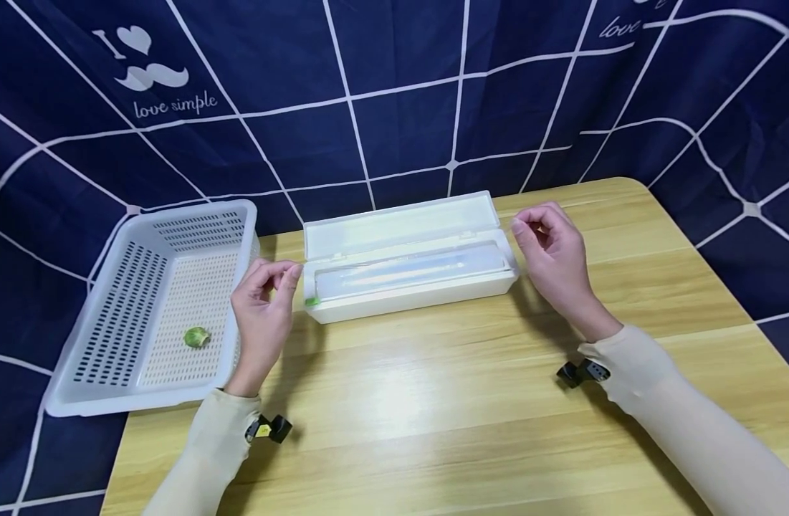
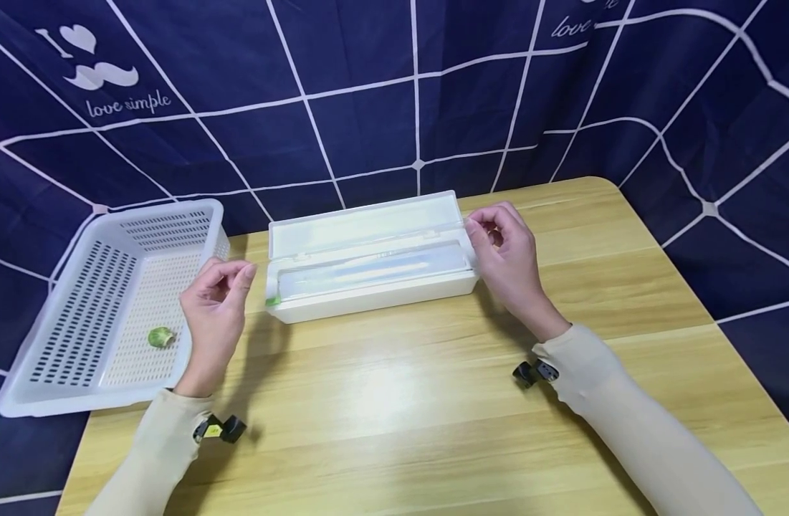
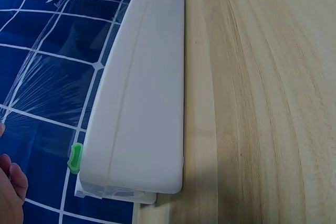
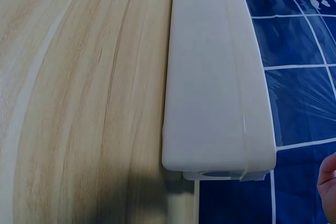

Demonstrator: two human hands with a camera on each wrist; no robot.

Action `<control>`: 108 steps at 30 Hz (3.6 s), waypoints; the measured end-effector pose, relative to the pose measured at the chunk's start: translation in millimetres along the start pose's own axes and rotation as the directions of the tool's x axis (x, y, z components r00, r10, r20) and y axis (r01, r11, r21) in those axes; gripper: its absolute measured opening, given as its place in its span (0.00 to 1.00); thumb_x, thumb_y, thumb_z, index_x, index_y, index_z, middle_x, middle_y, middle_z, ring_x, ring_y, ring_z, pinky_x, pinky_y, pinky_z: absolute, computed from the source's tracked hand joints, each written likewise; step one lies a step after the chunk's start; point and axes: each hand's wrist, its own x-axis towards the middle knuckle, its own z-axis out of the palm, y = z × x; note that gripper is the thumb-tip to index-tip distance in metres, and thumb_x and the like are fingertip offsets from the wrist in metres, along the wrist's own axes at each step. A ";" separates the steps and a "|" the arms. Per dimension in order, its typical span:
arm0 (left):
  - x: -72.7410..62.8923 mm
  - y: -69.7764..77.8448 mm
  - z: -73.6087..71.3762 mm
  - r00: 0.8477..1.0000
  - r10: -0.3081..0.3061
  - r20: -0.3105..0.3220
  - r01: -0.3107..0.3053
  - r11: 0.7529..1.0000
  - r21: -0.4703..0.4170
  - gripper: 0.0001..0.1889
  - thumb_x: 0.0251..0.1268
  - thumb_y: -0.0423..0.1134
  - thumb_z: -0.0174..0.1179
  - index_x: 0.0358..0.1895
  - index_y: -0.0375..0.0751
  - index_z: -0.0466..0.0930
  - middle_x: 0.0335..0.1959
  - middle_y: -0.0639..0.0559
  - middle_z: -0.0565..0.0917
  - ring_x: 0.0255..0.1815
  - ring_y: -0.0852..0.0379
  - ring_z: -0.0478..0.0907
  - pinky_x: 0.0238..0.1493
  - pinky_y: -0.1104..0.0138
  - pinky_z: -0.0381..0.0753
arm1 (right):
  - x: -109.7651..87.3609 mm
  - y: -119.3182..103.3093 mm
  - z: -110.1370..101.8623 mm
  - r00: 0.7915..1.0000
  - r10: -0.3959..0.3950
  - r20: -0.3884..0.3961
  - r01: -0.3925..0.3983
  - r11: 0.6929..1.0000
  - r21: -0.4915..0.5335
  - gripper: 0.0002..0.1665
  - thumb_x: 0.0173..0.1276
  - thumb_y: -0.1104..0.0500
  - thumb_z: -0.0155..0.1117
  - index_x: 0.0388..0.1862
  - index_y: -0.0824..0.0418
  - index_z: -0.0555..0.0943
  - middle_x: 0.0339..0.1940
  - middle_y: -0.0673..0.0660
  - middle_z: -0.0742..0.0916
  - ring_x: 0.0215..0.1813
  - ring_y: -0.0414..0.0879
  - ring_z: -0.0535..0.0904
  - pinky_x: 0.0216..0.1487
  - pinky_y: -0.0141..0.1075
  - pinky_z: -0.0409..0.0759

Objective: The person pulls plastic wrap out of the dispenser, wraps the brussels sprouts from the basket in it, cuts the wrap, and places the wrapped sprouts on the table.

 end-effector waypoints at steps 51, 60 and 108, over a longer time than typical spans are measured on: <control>13.2 16.3 -3.9 0.999 0.053 -0.003 -0.054 0.998 -0.038 0.05 0.71 0.21 0.69 0.38 0.17 0.85 0.26 0.44 0.69 0.32 0.62 0.67 0.33 0.75 0.64 | 2.7 -13.0 1.8 0.995 -0.061 -0.074 0.069 0.992 0.101 0.10 0.79 0.73 0.65 0.45 0.84 0.79 0.42 0.56 0.82 0.42 0.46 0.77 0.43 0.27 0.76; 16.4 17.5 -4.0 0.997 0.080 0.002 -0.080 0.997 -0.021 0.04 0.71 0.21 0.69 0.38 0.19 0.87 0.26 0.48 0.69 0.31 0.61 0.65 0.31 0.74 0.61 | 5.7 -8.9 2.2 0.989 -0.126 -0.078 0.136 0.982 0.134 0.14 0.79 0.71 0.66 0.45 0.86 0.77 0.42 0.54 0.82 0.42 0.44 0.77 0.41 0.27 0.76; 25.3 36.9 -3.9 0.994 0.111 -0.025 -0.112 0.993 -0.042 0.04 0.71 0.21 0.69 0.36 0.18 0.86 0.26 0.49 0.70 0.32 0.60 0.66 0.32 0.74 0.64 | 7.1 -23.3 3.5 0.978 -0.132 -0.162 0.168 0.957 0.238 0.07 0.75 0.77 0.64 0.42 0.85 0.78 0.41 0.56 0.81 0.41 0.44 0.76 0.41 0.28 0.72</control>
